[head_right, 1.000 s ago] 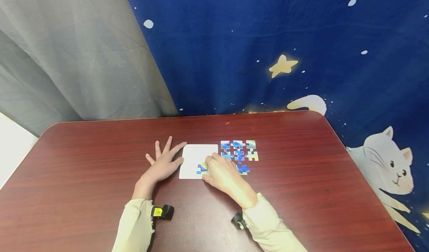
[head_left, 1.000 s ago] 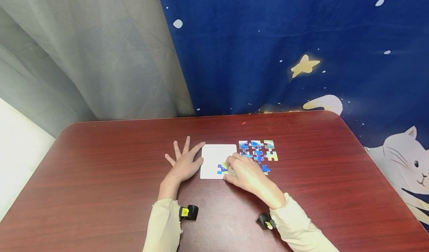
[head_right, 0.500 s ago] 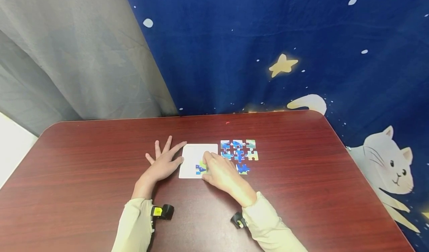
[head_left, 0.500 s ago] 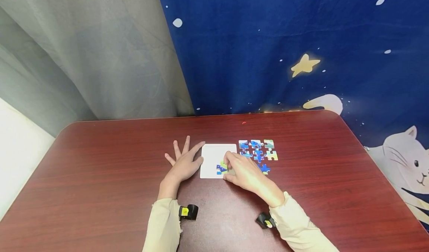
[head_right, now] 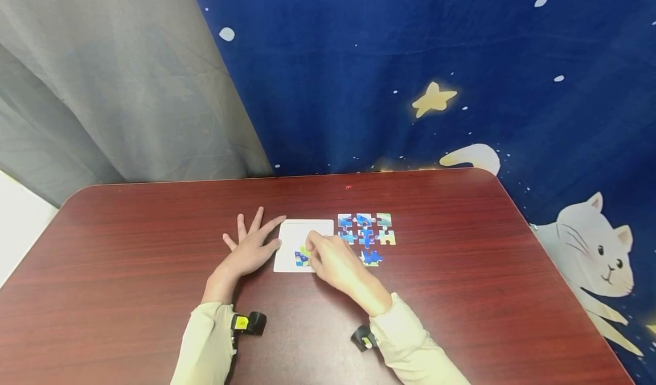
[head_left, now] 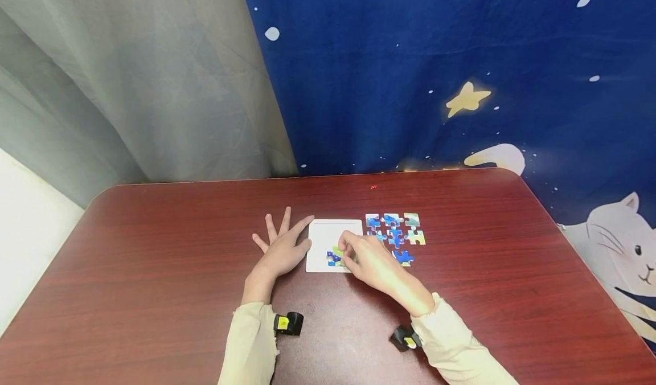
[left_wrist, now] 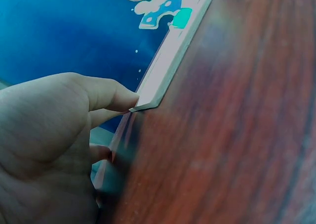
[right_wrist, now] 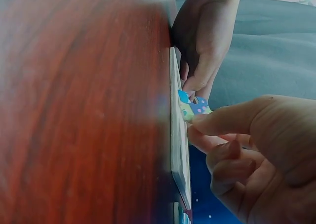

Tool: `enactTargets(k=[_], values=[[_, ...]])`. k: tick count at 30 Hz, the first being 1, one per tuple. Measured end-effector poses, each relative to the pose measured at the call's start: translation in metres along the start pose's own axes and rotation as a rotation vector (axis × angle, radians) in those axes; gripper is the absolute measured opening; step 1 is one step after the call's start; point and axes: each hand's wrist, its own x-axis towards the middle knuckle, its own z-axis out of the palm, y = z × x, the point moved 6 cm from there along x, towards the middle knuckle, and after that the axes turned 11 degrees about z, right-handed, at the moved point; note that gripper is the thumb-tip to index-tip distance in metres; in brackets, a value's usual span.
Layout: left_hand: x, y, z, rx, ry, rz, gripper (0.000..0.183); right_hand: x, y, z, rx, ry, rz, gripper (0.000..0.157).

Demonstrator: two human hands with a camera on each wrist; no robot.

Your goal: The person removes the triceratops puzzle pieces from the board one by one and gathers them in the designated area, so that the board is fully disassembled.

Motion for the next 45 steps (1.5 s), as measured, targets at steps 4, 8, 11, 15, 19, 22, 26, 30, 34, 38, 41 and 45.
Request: enactTargets(k=[4,8,11,15,19,22,26,30,34,38,41,45], values=[[0.0,0.001,0.0,-0.004,0.0,0.0,0.053,0.001,0.001,-0.005,0.029,0.009,-0.008,0.016],[-0.001,0.002,0.0,-0.012,-0.003,0.001,0.053,0.0,0.008,-0.018,0.073,0.03,0.012,0.013],[-0.002,0.002,0.0,-0.016,-0.007,0.003,0.053,-0.002,0.02,-0.033,0.099,0.063,0.043,0.013],[-0.003,0.001,-0.001,-0.024,-0.009,0.002,0.054,-0.01,0.043,-0.056,0.097,0.109,0.074,0.013],[-0.004,-0.001,-0.002,-0.03,-0.01,-0.004,0.054,-0.024,0.073,-0.076,0.089,0.135,0.132,0.013],[-0.004,-0.002,-0.002,-0.028,-0.012,-0.005,0.054,-0.037,0.096,-0.087,0.119,0.123,0.208,0.013],[-0.002,-0.001,-0.002,-0.027,-0.012,0.0,0.054,-0.052,0.12,-0.094,0.232,0.05,0.3,0.014],[-0.002,0.001,-0.002,-0.027,-0.011,0.005,0.054,-0.061,0.134,-0.092,0.342,-0.038,0.355,0.016],[-0.002,0.001,-0.002,-0.019,-0.009,0.007,0.054,-0.064,0.142,-0.085,0.39,-0.116,0.379,0.015],[-0.002,0.002,-0.002,-0.016,-0.01,0.01,0.053,-0.065,0.143,-0.081,0.344,-0.134,0.371,0.014],[-0.002,0.002,-0.003,-0.018,-0.008,0.01,0.053,-0.063,0.141,-0.08,0.223,-0.096,0.34,0.014],[-0.002,0.002,-0.003,-0.02,-0.008,0.007,0.054,-0.061,0.136,-0.079,0.083,-0.039,0.317,0.015]])
